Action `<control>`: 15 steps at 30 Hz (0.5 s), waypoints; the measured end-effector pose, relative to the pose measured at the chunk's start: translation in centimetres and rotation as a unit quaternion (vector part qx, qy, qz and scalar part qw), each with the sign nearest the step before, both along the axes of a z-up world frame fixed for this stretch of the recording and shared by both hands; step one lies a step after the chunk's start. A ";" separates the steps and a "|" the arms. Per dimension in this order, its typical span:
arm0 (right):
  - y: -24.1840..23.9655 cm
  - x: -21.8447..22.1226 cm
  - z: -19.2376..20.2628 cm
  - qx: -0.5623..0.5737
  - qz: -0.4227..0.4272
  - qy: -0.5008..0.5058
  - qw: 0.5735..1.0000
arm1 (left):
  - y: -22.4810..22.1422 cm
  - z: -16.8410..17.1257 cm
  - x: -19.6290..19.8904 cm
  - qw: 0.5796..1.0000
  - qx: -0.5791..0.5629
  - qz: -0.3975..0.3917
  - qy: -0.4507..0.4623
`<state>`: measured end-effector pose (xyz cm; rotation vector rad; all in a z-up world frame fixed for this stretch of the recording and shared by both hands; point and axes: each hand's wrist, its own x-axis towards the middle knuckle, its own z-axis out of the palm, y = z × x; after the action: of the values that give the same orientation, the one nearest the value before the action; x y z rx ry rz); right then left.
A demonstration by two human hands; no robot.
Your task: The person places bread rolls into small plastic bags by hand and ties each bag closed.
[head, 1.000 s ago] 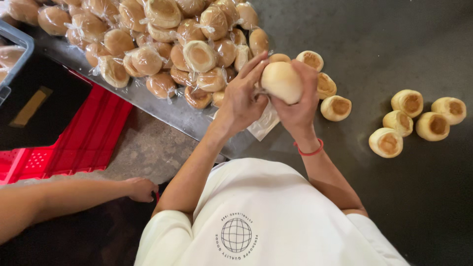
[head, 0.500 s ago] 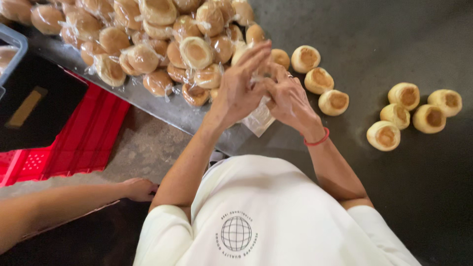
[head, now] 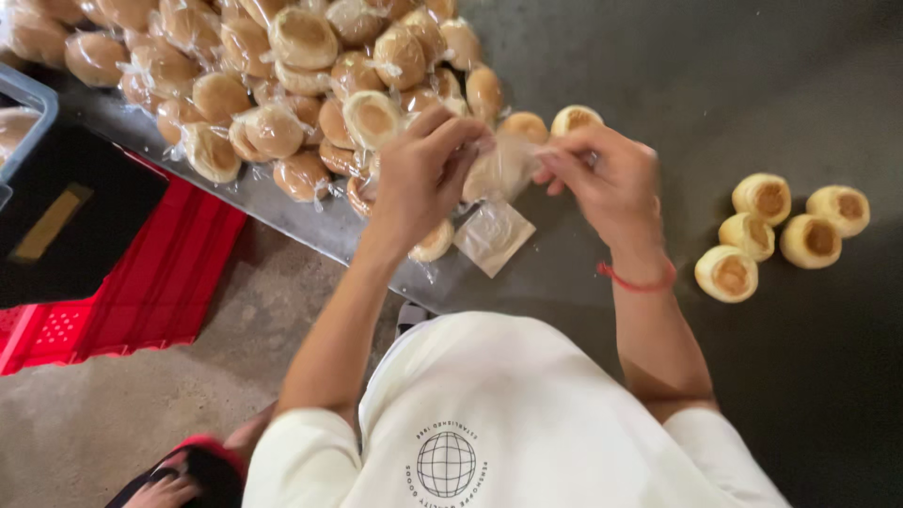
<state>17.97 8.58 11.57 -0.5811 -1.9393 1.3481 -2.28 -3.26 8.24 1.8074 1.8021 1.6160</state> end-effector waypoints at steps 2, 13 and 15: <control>-0.2 0.4 0.1 -0.135 0.099 0.127 0.978 | -0.8 0.7 1.2 0.989 0.040 -0.081 -0.119; -1.1 -2.5 -3.3 0.306 0.031 -0.046 0.950 | 3.2 -5.1 -1.2 0.936 -0.112 -0.132 -0.308; -0.9 -2.3 -3.4 0.321 0.051 -0.078 0.942 | 3.1 -6.3 -0.7 0.926 -0.101 -0.178 -0.317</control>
<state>15.67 7.66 8.19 -0.2686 -2.3987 0.6582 -2.98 -0.14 1.94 1.2224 1.2151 1.5506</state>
